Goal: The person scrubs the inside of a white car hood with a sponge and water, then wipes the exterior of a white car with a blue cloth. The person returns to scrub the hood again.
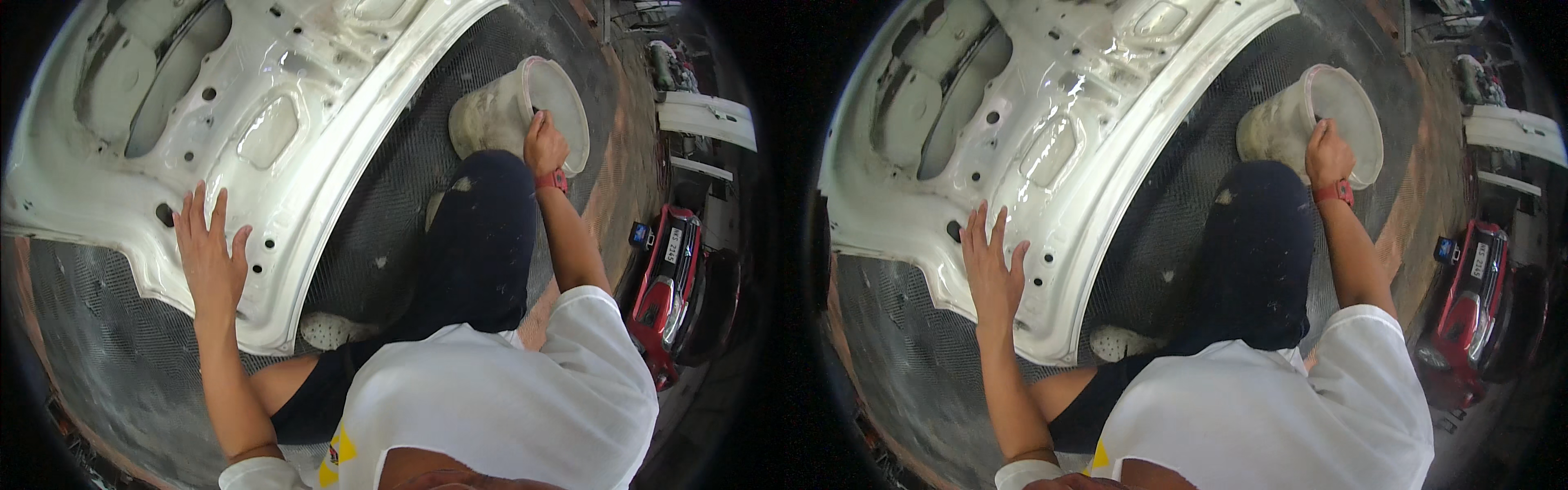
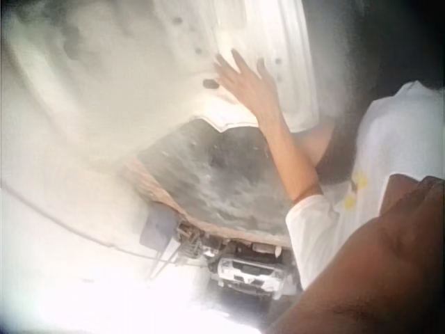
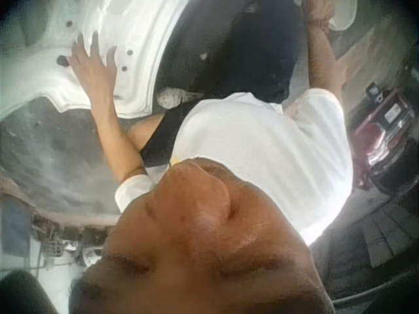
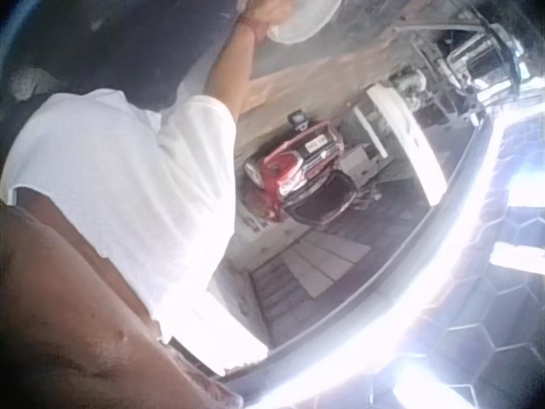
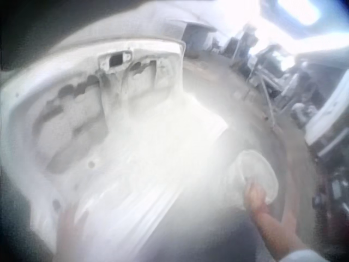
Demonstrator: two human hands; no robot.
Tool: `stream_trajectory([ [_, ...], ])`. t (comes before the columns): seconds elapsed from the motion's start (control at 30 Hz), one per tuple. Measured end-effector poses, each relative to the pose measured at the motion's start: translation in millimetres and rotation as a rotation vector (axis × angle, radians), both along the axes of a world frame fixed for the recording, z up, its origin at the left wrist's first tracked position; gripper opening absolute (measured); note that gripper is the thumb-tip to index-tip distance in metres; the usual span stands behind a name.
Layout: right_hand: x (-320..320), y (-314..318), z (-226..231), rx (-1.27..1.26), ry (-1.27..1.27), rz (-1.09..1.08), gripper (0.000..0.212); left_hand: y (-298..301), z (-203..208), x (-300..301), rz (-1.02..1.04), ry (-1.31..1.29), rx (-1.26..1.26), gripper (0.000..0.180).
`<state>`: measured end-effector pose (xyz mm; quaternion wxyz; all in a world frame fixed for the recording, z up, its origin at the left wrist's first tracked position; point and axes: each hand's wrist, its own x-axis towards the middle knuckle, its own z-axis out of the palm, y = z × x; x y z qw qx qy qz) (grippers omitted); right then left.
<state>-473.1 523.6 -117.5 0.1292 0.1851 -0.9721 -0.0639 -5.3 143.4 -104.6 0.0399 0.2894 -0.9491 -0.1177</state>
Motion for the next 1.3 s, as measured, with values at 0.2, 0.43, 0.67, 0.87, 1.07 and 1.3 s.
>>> stream_trajectory([
  [0.2, -11, -10, 11, -0.031, -0.003, 0.143, 0.032, 9, 3, -14, 0.051, -0.057, 0.006, 0.062],
  [0.43, 19, -2, 2, -0.111, -0.370, 0.197, 0.030, 40, 37, -40, 0.111, -0.183, 0.110, 0.062],
  [0.67, -110, 188, -12, -0.262, 0.146, -0.004, 0.047, 84, 57, -36, 0.255, -0.224, 0.193, 0.062],
  [0.87, -63, 179, -29, -0.809, -0.322, -0.282, 0.050, 108, 65, -51, 0.304, -0.309, 0.219, 0.065],
  [1.07, -148, 152, 3, -0.586, -0.350, -0.147, 0.057, 120, 65, -75, 0.291, -0.314, 0.224, 0.066],
  [1.3, -315, 150, -19, -0.335, -0.408, 0.197, 0.047, 128, 55, -88, 0.258, -0.354, 0.238, 0.067],
])
